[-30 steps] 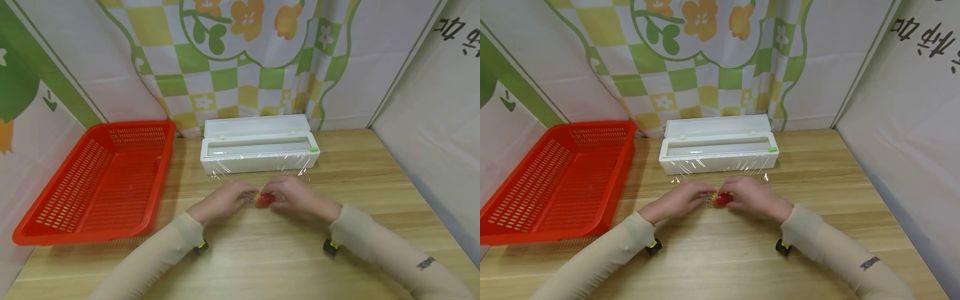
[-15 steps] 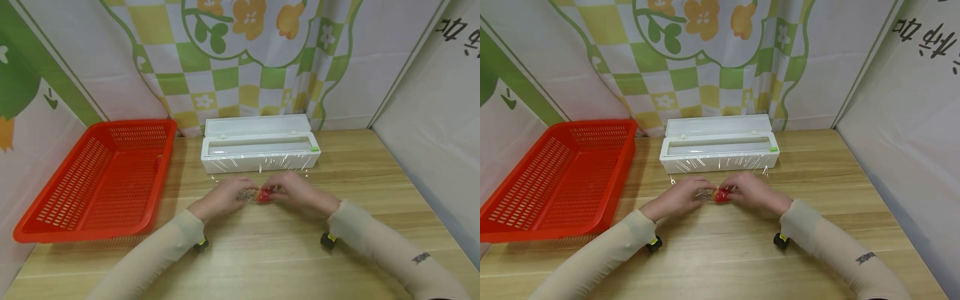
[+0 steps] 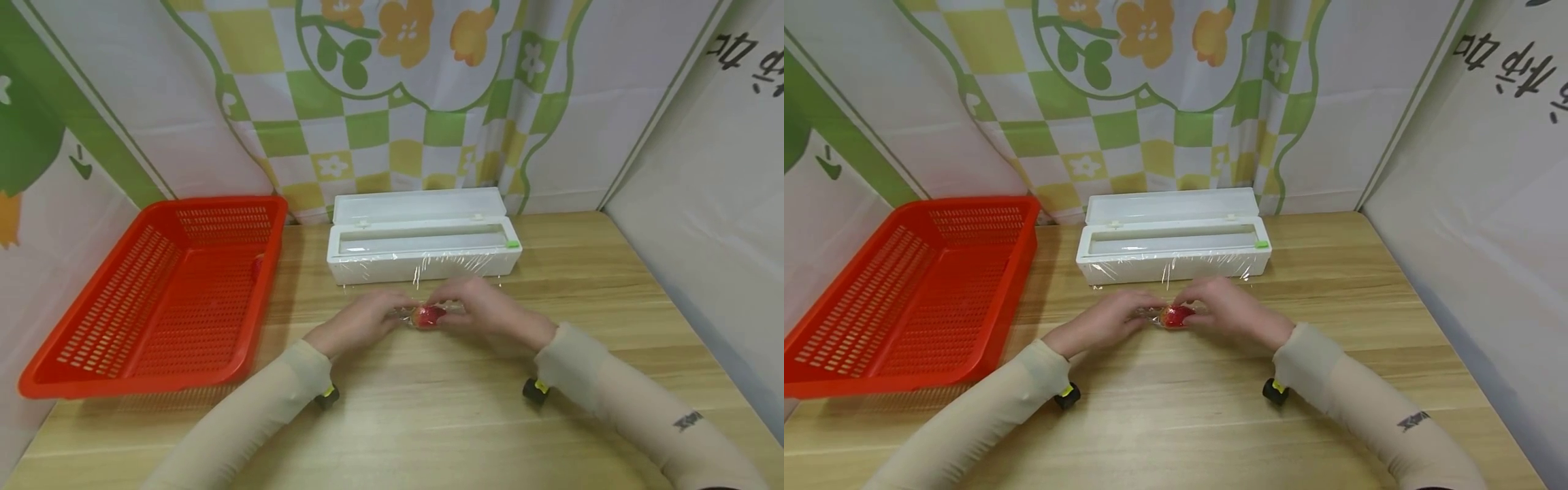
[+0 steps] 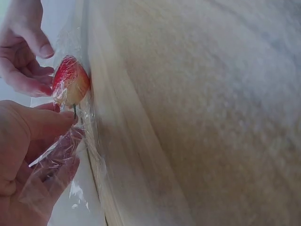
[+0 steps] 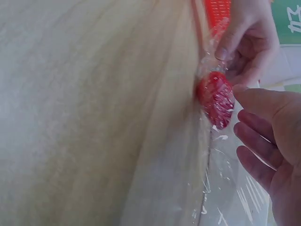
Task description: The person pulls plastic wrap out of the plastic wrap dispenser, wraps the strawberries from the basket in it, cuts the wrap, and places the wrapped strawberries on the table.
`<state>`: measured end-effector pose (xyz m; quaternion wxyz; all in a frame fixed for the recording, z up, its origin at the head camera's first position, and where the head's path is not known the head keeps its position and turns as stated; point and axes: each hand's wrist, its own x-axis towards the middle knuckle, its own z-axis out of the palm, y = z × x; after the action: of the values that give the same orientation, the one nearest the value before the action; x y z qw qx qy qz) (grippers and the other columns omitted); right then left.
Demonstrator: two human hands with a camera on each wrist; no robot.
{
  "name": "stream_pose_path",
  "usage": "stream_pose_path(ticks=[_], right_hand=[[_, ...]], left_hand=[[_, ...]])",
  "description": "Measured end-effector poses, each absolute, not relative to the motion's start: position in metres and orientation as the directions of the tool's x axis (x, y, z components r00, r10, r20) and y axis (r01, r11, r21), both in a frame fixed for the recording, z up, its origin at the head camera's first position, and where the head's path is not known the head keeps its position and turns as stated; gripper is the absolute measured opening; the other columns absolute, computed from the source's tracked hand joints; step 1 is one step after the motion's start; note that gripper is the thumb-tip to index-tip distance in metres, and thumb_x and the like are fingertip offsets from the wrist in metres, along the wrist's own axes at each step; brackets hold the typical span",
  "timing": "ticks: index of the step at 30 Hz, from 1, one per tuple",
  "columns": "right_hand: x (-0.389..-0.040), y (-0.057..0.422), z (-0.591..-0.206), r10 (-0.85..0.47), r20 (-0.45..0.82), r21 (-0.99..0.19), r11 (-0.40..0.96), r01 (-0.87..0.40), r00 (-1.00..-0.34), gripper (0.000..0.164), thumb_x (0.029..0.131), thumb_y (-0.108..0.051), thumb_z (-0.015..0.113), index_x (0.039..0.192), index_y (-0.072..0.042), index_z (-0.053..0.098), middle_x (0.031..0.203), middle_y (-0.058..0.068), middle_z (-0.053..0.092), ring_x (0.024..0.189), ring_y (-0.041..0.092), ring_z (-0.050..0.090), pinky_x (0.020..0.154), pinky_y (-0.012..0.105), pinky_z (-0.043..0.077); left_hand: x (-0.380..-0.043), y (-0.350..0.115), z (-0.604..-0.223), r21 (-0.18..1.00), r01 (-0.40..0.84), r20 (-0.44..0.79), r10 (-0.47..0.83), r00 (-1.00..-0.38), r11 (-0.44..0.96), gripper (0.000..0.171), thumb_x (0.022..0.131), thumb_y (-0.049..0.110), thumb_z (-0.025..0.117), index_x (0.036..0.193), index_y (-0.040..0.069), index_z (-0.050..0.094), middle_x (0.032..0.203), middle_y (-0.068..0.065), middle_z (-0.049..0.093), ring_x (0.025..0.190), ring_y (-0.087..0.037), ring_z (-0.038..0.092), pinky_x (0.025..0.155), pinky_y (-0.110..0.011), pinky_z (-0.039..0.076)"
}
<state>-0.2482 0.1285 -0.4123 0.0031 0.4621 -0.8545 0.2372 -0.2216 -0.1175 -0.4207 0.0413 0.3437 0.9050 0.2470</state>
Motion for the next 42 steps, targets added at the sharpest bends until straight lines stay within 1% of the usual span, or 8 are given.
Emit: stream_pose_path(ticks=[6, 11, 16, 22, 27, 32, 36, 42], right_hand=[[-0.248, 0.124, -0.418, -0.809, 0.209, -0.334, 0.469, -0.817, -0.55, 0.031, 0.076, -0.017, 0.079, 0.107, -0.019, 0.071, 0.103, -0.007, 0.068, 0.096, 0.008, 0.061, 0.089, 0.029, 0.051], [-0.25, 0.123, -0.423, -0.78, 0.195, -0.396, 0.492, -0.776, -0.594, 0.032, 0.078, -0.016, 0.077, 0.109, -0.022, 0.07, 0.104, -0.01, 0.068, 0.096, 0.005, 0.06, 0.088, 0.028, 0.051], [-0.254, 0.125, -0.424, -0.757, 0.168, -0.454, 0.509, -0.731, -0.631, 0.03, 0.081, -0.019, 0.075, 0.11, -0.025, 0.071, 0.105, -0.015, 0.068, 0.096, 0.002, 0.06, 0.088, 0.027, 0.051], [-0.259, 0.127, -0.423, -0.76, 0.152, -0.473, 0.505, -0.722, -0.632, 0.031, 0.083, -0.023, 0.074, 0.113, -0.027, 0.071, 0.106, -0.016, 0.069, 0.097, 0.001, 0.059, 0.089, 0.026, 0.049], [-0.263, 0.127, -0.424, -0.766, 0.149, -0.473, 0.5, -0.725, -0.625, 0.03, 0.084, -0.026, 0.072, 0.113, -0.025, 0.071, 0.106, -0.014, 0.07, 0.096, 0.002, 0.061, 0.089, 0.027, 0.05], [-0.265, 0.127, -0.425, -0.746, 0.137, -0.49, 0.521, -0.699, -0.652, 0.03, 0.081, -0.023, 0.075, 0.11, -0.02, 0.07, 0.103, -0.009, 0.072, 0.095, 0.003, 0.064, 0.088, 0.029, 0.052], [-0.266, 0.127, -0.426, -0.733, 0.133, -0.507, 0.527, -0.682, -0.667, 0.028, 0.08, -0.021, 0.076, 0.107, -0.019, 0.07, 0.102, -0.007, 0.072, 0.096, 0.005, 0.064, 0.087, 0.029, 0.053], [-0.268, 0.135, -0.432, -0.747, 0.191, -0.527, 0.469, -0.709, -0.636, 0.025, 0.081, -0.021, 0.075, 0.106, -0.02, 0.072, 0.103, -0.008, 0.072, 0.095, 0.004, 0.064, 0.084, 0.028, 0.054]], left_hand=[[-0.223, -0.12, -0.42, 0.457, 0.612, 0.105, 0.644, -0.758, 0.645, 0.04, 0.089, 0.009, 0.063, 0.127, 0.02, 0.063, 0.12, 0.004, 0.067, 0.111, -0.011, 0.059, 0.101, -0.032, 0.045], [-0.224, -0.121, -0.42, 0.453, 0.619, 0.124, 0.643, -0.756, 0.641, 0.041, 0.086, 0.006, 0.066, 0.126, 0.014, 0.063, 0.12, -0.001, 0.067, 0.111, -0.015, 0.059, 0.1, -0.034, 0.046], [-0.226, -0.119, -0.419, 0.424, 0.644, 0.178, 0.638, -0.749, 0.637, 0.042, 0.081, 0.01, 0.073, 0.122, 0.016, 0.065, 0.115, 0.0, 0.067, 0.104, -0.015, 0.058, 0.095, -0.034, 0.047], [-0.225, -0.111, -0.414, 0.317, 0.706, 0.25, 0.662, -0.706, 0.633, 0.038, 0.079, 0.013, 0.075, 0.116, 0.018, 0.069, 0.108, 0.003, 0.069, 0.1, -0.013, 0.058, 0.09, -0.031, 0.048], [-0.224, -0.103, -0.41, 0.263, 0.723, 0.248, 0.679, -0.691, 0.639, 0.036, 0.081, 0.014, 0.072, 0.117, 0.018, 0.068, 0.104, 0.004, 0.069, 0.095, -0.012, 0.059, 0.086, -0.031, 0.049], [-0.227, -0.1, -0.414, 0.288, 0.71, 0.223, 0.676, -0.703, 0.643, 0.034, 0.083, 0.013, 0.071, 0.117, 0.019, 0.067, 0.103, 0.004, 0.068, 0.093, -0.01, 0.059, 0.085, -0.03, 0.05], [-0.229, -0.1, -0.419, 0.337, 0.693, 0.196, 0.673, -0.714, 0.637, 0.036, 0.084, 0.011, 0.07, 0.119, 0.022, 0.067, 0.109, 0.006, 0.065, 0.1, -0.009, 0.059, 0.089, -0.027, 0.049], [-0.23, -0.102, -0.422, 0.369, 0.684, 0.175, 0.676, -0.716, 0.629, 0.045, 0.085, 0.006, 0.067, 0.126, 0.024, 0.065, 0.119, 0.006, 0.06, 0.11, -0.011, 0.057, 0.095, -0.029, 0.048]])
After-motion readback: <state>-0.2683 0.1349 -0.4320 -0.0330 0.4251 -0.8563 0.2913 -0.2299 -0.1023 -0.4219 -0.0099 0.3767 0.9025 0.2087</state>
